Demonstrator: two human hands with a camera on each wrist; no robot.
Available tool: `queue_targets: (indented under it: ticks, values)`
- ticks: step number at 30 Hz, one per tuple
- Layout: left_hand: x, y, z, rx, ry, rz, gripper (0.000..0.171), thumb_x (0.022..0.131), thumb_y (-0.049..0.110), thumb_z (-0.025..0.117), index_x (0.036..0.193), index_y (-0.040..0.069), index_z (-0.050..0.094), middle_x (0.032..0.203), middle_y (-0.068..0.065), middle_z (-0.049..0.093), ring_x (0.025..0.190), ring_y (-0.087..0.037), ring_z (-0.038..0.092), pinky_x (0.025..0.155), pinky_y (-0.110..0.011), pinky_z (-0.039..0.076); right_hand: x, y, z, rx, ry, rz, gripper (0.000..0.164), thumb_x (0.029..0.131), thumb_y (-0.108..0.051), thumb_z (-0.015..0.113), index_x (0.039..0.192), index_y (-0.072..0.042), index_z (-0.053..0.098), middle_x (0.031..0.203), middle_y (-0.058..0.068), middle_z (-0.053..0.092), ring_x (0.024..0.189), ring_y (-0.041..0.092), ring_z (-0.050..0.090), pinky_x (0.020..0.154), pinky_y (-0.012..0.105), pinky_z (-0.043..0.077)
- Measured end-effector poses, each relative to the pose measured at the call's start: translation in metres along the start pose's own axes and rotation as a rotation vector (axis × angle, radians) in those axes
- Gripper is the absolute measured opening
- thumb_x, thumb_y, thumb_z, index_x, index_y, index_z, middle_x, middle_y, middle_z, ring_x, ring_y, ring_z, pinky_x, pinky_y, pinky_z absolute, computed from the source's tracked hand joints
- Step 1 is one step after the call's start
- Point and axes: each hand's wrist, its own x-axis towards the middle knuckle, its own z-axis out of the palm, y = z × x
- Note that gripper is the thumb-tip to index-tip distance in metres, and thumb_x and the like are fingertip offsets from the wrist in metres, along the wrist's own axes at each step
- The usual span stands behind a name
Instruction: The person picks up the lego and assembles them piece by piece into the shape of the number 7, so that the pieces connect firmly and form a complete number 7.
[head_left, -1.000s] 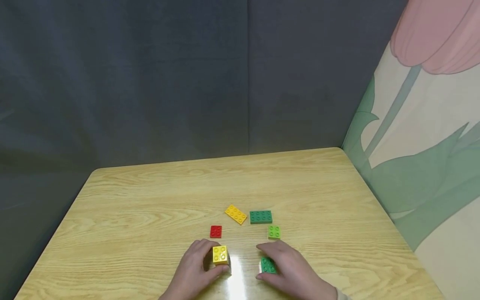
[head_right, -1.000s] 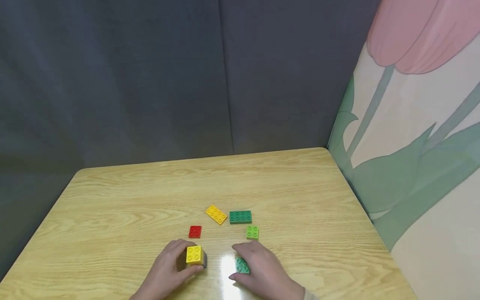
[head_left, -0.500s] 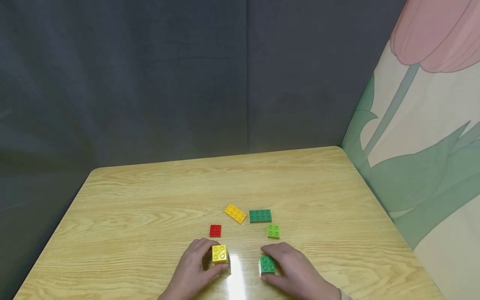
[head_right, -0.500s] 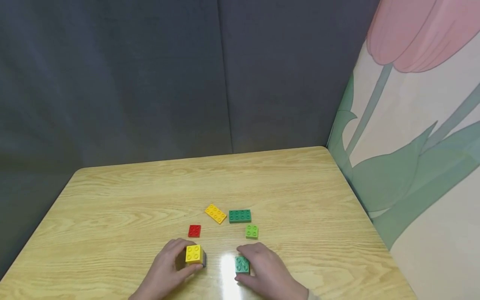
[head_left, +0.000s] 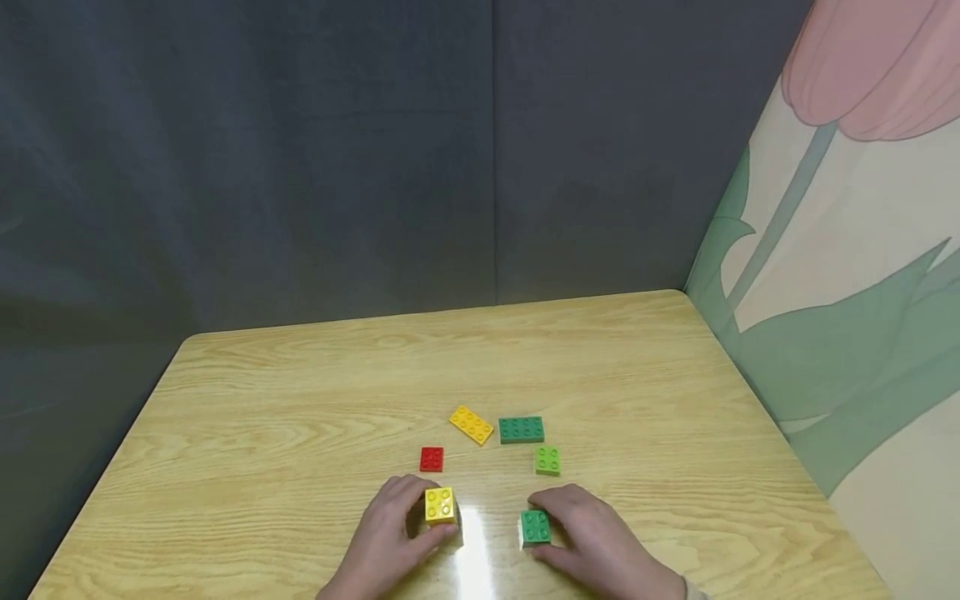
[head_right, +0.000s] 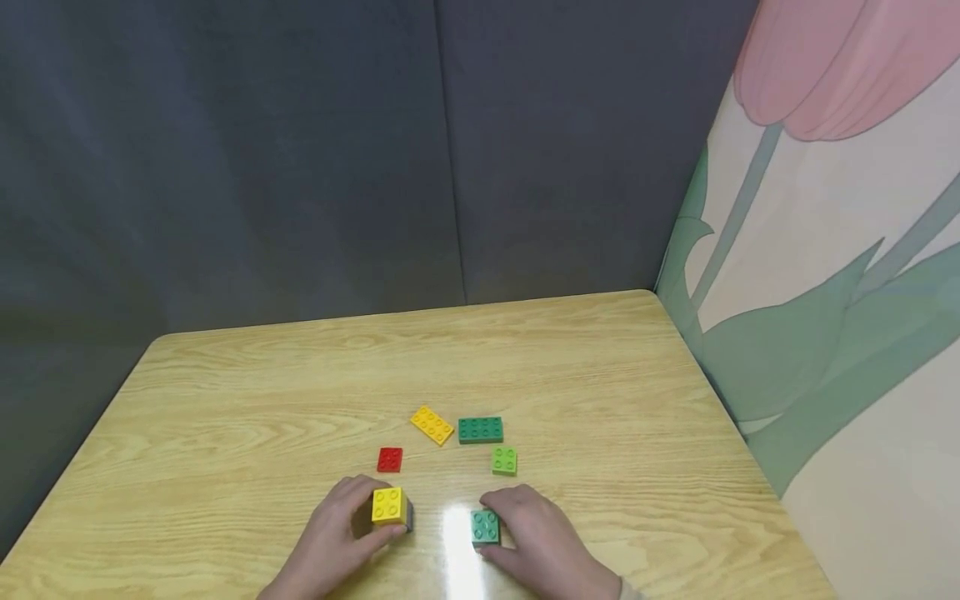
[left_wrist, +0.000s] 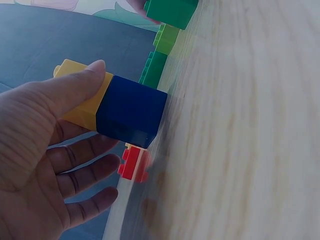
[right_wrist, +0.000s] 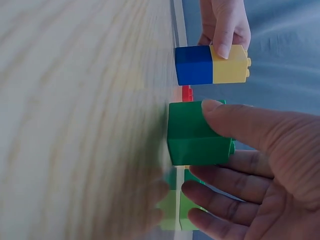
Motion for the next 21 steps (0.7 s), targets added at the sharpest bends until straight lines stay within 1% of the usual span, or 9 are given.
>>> queue_targets:
  ticks: [4,15,21]
  values:
    - [-0.0001,-0.0006,0.0005,-0.001,0.000,-0.002,0.039,0.078,0.048,0.078,0.108,0.024,0.065,0.106,0.020,0.060,0.099,-0.004,0.052,0.086,-0.034,0.048,-0.0007,0.0017,0.0015,-0.006,0.024,-0.029,0.047,0.080,-0.032,0.080,0.117,-0.007,0.065,0.110,0.002,0.067,0.103,0.020,0.061,0.087,0.041,0.052]
    - [0.0008,0.0009,-0.0011,-0.007,-0.010,-0.010,0.039,0.078,0.049,0.077,0.107,0.025,0.065,0.105,0.020,0.060,0.097,-0.005,0.051,0.084,-0.033,0.048,0.0002,0.0036,0.0032,0.000,0.015,-0.020,0.040,0.079,-0.026,0.081,0.111,-0.008,0.066,0.105,0.000,0.066,0.098,0.017,0.060,0.084,0.039,0.053]
    - [0.0012,0.0012,-0.0017,-0.012,-0.020,-0.013,0.040,0.078,0.048,0.077,0.107,0.025,0.065,0.104,0.020,0.060,0.096,-0.005,0.051,0.081,-0.030,0.047,0.0003,0.0044,0.0046,0.009,0.027,-0.027,0.034,0.079,-0.026,0.081,0.107,-0.012,0.067,0.102,-0.006,0.065,0.097,0.014,0.059,0.082,0.037,0.052]
